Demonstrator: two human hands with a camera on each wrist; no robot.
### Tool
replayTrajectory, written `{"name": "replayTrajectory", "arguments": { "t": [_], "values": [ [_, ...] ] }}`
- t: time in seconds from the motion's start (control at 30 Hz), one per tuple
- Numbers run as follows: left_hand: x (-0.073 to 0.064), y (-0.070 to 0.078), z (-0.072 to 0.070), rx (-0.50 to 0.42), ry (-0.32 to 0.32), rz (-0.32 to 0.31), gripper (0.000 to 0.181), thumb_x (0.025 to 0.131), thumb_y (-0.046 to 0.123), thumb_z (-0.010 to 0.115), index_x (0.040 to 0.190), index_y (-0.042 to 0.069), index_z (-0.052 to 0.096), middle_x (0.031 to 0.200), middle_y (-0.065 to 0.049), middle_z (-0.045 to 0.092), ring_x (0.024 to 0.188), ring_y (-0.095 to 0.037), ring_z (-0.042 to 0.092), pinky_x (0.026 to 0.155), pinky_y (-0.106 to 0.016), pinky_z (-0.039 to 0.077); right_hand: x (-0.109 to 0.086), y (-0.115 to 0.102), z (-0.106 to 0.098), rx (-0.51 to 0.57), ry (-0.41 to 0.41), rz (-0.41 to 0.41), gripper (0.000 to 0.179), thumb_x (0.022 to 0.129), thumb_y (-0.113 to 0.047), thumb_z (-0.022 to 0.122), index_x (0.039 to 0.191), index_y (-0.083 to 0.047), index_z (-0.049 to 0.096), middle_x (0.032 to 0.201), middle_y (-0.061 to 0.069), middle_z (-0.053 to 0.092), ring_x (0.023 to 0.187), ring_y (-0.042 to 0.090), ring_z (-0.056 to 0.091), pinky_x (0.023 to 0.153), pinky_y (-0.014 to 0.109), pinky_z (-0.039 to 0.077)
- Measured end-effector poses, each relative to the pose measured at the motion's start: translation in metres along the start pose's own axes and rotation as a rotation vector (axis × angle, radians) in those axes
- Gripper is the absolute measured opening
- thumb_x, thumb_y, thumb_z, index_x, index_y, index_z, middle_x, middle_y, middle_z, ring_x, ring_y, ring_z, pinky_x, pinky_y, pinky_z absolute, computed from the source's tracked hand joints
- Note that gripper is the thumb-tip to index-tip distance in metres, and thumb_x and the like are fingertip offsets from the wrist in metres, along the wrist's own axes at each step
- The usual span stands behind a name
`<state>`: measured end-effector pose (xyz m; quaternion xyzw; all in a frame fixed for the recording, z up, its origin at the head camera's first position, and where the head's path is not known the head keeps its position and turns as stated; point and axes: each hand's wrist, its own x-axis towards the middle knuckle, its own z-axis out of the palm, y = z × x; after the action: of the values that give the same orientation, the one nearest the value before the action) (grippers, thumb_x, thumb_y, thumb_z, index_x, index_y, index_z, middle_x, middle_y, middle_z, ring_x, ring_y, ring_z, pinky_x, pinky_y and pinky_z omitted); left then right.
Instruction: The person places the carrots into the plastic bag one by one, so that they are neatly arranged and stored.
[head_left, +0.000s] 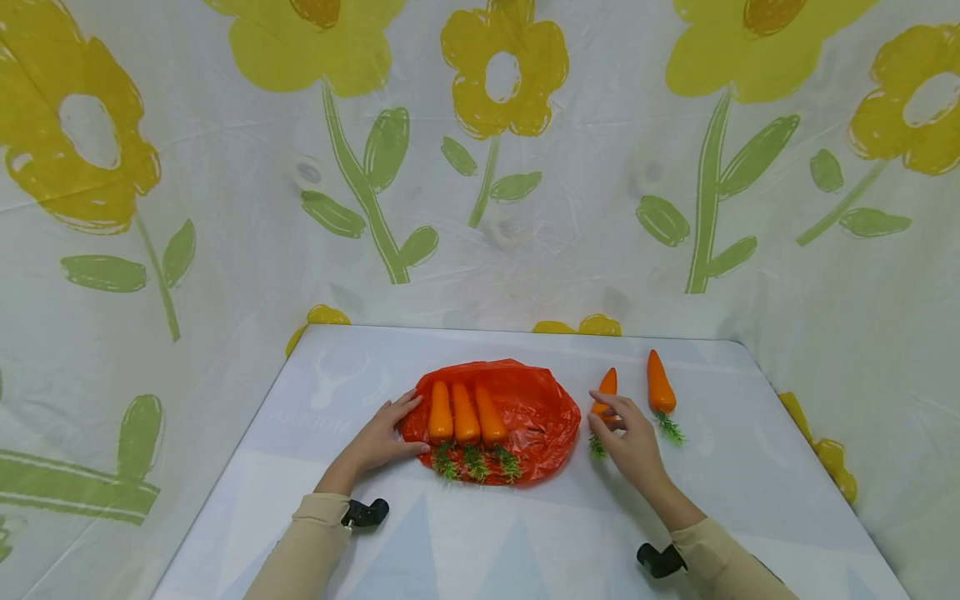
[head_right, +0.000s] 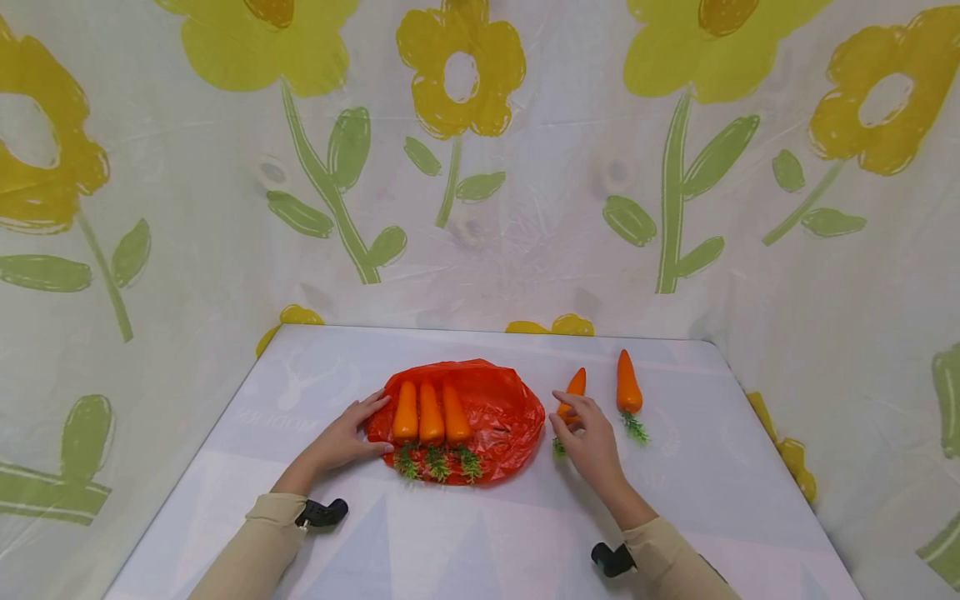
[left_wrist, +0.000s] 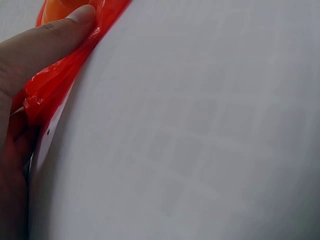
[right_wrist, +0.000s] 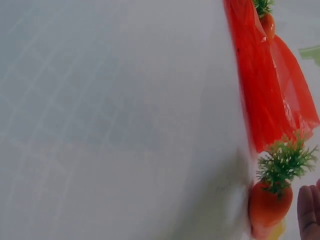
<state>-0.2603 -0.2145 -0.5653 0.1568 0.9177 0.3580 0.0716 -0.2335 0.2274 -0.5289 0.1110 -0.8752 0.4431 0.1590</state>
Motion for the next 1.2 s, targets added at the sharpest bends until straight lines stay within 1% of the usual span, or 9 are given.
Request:
{"name": "replayTrajectory", "arguments": {
  "t": [0.13, 0.2, 0.27, 0.4, 0.5, 0.6, 0.8, 1.0, 1.2],
  "values": [
    [0.000, 0.000, 0.000, -0.002, 0.001, 0.000, 0.095, 0.082, 0.050, 0.082, 0.158, 0.012, 0.039, 0.168, -0.007, 0.026, 0.149, -0.054, 0.016, 0.117, -0.069, 0.021, -0.001, 0.007, -0.002, -0.007, 0.015, -0.014, 0.040, 0.095, -0.014, 0.073, 0.135, -0.009, 0.066, 0.123, 0.016, 0.065, 0.094, 0.016, 0.060, 0.076, 0.018, 0.055],
    [0.000, 0.000, 0.000, -0.001, 0.001, 0.003, 0.095, 0.082, 0.050, 0.082, 0.158, 0.012, 0.039, 0.168, -0.007, 0.026, 0.149, -0.054, 0.016, 0.117, -0.068, 0.021, -0.001, 0.010, -0.002, -0.015, 0.022, -0.019, 0.040, 0.095, -0.013, 0.073, 0.134, -0.007, 0.066, 0.122, 0.017, 0.064, 0.094, 0.019, 0.061, 0.076, 0.018, 0.055],
    [0.000, 0.000, 0.000, -0.003, 0.002, 0.004, 0.095, 0.082, 0.050, 0.082, 0.158, 0.012, 0.039, 0.168, -0.007, 0.026, 0.149, -0.054, 0.016, 0.117, -0.068, 0.021, 0.000, 0.013, -0.003, -0.031, 0.022, -0.005, 0.041, 0.095, -0.013, 0.074, 0.134, -0.007, 0.066, 0.123, 0.017, 0.063, 0.095, 0.023, 0.062, 0.076, 0.020, 0.056],
    [0.000, 0.001, -0.001, -0.001, 0.004, 0.005, 0.095, 0.082, 0.050, 0.082, 0.158, 0.012, 0.040, 0.168, -0.007, 0.026, 0.149, -0.053, 0.017, 0.117, -0.068, 0.021, 0.000, 0.017, -0.004, -0.084, 0.012, 0.046, 0.041, 0.096, -0.017, 0.073, 0.135, -0.007, 0.065, 0.127, 0.019, 0.061, 0.101, 0.031, 0.064, 0.082, 0.038, 0.060],
    [0.000, 0.001, -0.001, -0.003, -0.001, -0.004, 0.095, 0.082, 0.050, 0.082, 0.158, 0.012, 0.039, 0.168, -0.007, 0.025, 0.149, -0.054, 0.016, 0.117, -0.068, 0.021, 0.000, 0.019, -0.005, -0.106, 0.004, 0.087, 0.042, 0.096, -0.019, 0.072, 0.135, -0.006, 0.065, 0.131, 0.022, 0.059, 0.107, 0.038, 0.063, 0.089, 0.053, 0.057],
    [0.000, 0.001, 0.000, -0.004, -0.007, -0.012, 0.095, 0.082, 0.050, 0.082, 0.158, 0.012, 0.039, 0.168, -0.007, 0.025, 0.149, -0.054, 0.015, 0.117, -0.068, 0.021, 0.001, 0.020, -0.005, -0.112, -0.009, 0.129, 0.043, 0.097, -0.020, 0.071, 0.137, -0.005, 0.062, 0.134, 0.024, 0.058, 0.111, 0.040, 0.062, 0.092, 0.058, 0.054],
    [0.001, 0.000, 0.000, 0.001, 0.000, 0.008, 0.094, 0.082, 0.049, 0.082, 0.157, 0.011, 0.040, 0.168, -0.008, 0.026, 0.149, -0.054, 0.017, 0.117, -0.068, 0.022, 0.006, 0.020, -0.005, -0.127, -0.032, 0.199, 0.048, 0.098, -0.024, 0.070, 0.140, -0.005, 0.059, 0.140, 0.026, 0.050, 0.112, 0.041, 0.059, 0.093, 0.056, 0.055],
    [0.000, 0.000, 0.000, -0.001, 0.002, 0.019, 0.095, 0.082, 0.050, 0.082, 0.157, 0.011, 0.040, 0.167, -0.008, 0.026, 0.148, -0.055, 0.018, 0.116, -0.069, 0.022, 0.010, 0.023, -0.004, -0.106, -0.073, 0.273, 0.053, 0.098, -0.026, 0.071, 0.144, -0.006, 0.056, 0.145, 0.026, 0.044, 0.115, 0.042, 0.058, 0.096, 0.055, 0.054],
    [0.000, 0.001, 0.000, -0.005, 0.003, 0.014, 0.095, 0.082, 0.049, 0.083, 0.157, 0.010, 0.040, 0.167, -0.008, 0.026, 0.148, -0.054, 0.018, 0.116, -0.069, 0.022, 0.014, 0.028, 0.001, -0.106, -0.082, 0.306, 0.055, 0.097, -0.029, 0.072, 0.145, -0.006, 0.055, 0.146, 0.027, 0.042, 0.114, 0.040, 0.058, 0.098, 0.054, 0.052]
  ]
}}
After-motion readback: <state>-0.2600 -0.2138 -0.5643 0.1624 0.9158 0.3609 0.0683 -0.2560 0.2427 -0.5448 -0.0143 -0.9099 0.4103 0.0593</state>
